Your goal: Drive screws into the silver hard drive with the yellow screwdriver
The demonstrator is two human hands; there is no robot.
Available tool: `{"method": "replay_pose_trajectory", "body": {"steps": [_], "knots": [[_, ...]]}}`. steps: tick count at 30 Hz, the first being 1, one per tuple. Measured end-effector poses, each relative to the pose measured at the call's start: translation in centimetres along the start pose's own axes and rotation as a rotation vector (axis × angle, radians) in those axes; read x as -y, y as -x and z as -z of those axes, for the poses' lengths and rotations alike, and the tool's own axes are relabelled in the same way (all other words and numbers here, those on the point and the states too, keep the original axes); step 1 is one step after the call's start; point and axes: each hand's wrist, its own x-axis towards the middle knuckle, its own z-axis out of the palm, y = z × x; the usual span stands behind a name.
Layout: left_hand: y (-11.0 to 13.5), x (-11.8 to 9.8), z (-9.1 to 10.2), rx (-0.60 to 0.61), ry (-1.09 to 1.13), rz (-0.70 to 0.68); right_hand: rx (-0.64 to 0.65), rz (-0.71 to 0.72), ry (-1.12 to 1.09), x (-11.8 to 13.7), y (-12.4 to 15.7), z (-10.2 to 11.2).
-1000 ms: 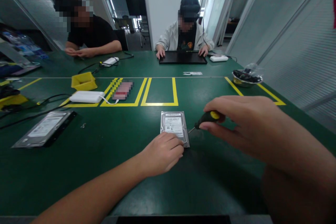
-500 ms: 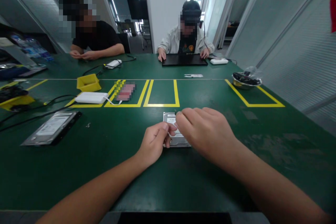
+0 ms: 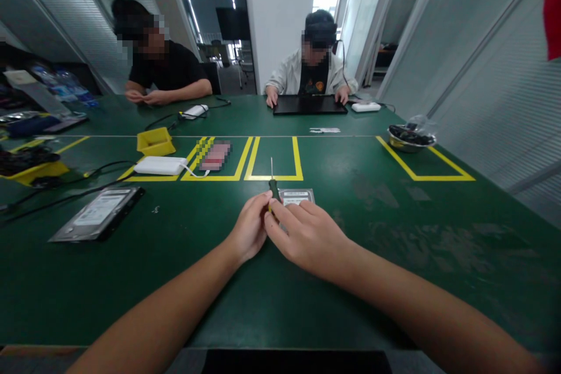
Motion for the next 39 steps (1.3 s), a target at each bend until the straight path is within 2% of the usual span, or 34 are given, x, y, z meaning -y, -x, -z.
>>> {"method": "replay_pose_trajectory", "body": {"steps": [2, 5, 8, 11, 19, 24, 31, 39], "knots": [[-0.9, -0.2, 1.0, -0.001, -0.240, -0.126, 0.071, -0.040, -0.066, 0.3, -0.1, 0.1], [-2.4, -0.6, 3.0, -0.076, -0.900, -0.292, 0.218, -0.208, -0.140, 0.8, -0.2, 0.3], [-3.6, -1.0, 4.6, -0.154, -1.120, -0.324, 0.344, -0.414, -0.165, 1.0, -0.2, 0.4], [-4.3, -1.1, 5.4, -0.193, -1.264, -0.317, 0.455, -0.530, -0.211, 1.0, -0.1, -0.1], [-4.2, -1.4, 5.7, -0.223, -1.543, -0.230, 0.635, -0.683, -0.276, 0.0, -0.4, -3.1], [-4.2, -1.9, 5.5, -0.192, -1.772, -0.142, 0.740, -0.723, -0.276, -0.8, -1.5, -4.3], [-4.2, -1.9, 5.3, -0.172, -1.806, -0.142, 0.828, -0.729, -0.230, -1.8, -3.0, -5.1], [-4.3, -1.8, 5.5, -0.170, -1.812, -0.150, 0.797, -0.682, -0.225, -1.6, -3.4, -6.0]]}}
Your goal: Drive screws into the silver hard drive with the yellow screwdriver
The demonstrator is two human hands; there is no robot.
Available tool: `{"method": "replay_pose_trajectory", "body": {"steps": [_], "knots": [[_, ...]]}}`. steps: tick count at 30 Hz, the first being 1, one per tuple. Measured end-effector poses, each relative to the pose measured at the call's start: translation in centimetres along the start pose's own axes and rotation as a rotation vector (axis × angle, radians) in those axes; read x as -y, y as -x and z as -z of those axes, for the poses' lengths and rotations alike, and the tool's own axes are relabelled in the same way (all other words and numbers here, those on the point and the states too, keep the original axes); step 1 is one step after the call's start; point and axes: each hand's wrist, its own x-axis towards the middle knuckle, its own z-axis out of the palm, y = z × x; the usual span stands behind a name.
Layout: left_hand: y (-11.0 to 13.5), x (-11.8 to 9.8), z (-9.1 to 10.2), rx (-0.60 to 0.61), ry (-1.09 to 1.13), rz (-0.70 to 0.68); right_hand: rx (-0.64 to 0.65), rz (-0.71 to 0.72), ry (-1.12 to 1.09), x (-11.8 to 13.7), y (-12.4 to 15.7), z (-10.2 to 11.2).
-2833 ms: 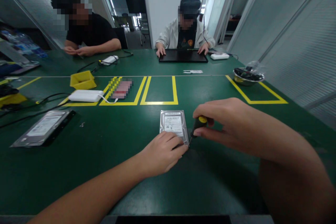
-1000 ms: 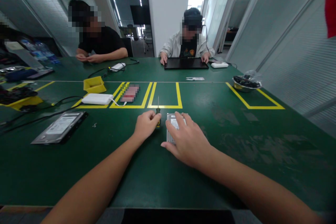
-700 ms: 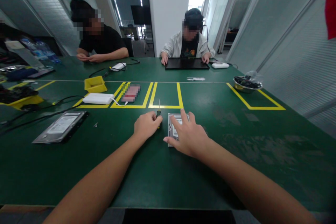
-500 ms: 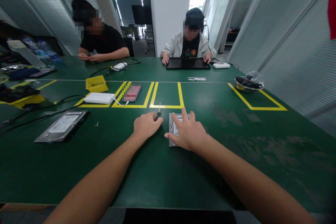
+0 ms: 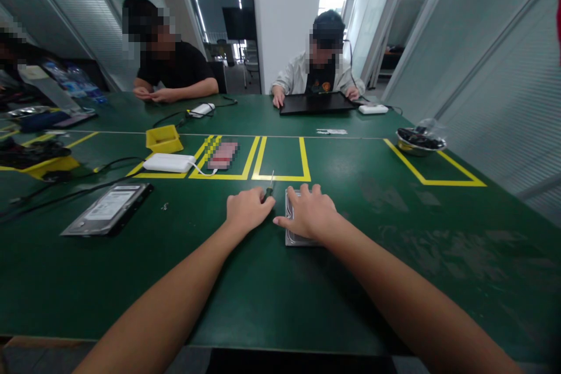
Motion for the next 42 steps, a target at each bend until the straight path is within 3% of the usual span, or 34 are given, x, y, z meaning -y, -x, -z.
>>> {"method": "replay_pose_trajectory", "body": {"steps": [21, 42], "knots": [[-0.3, 0.2, -0.4, 0.025, -0.016, -0.041, -0.061, -0.006, -0.017, -0.5, -0.2, -0.6], [-0.3, -0.2, -0.3, 0.049, -0.023, -0.065, 0.032, -0.075, 0.034, -8.9, 3.3, -0.9]]}}
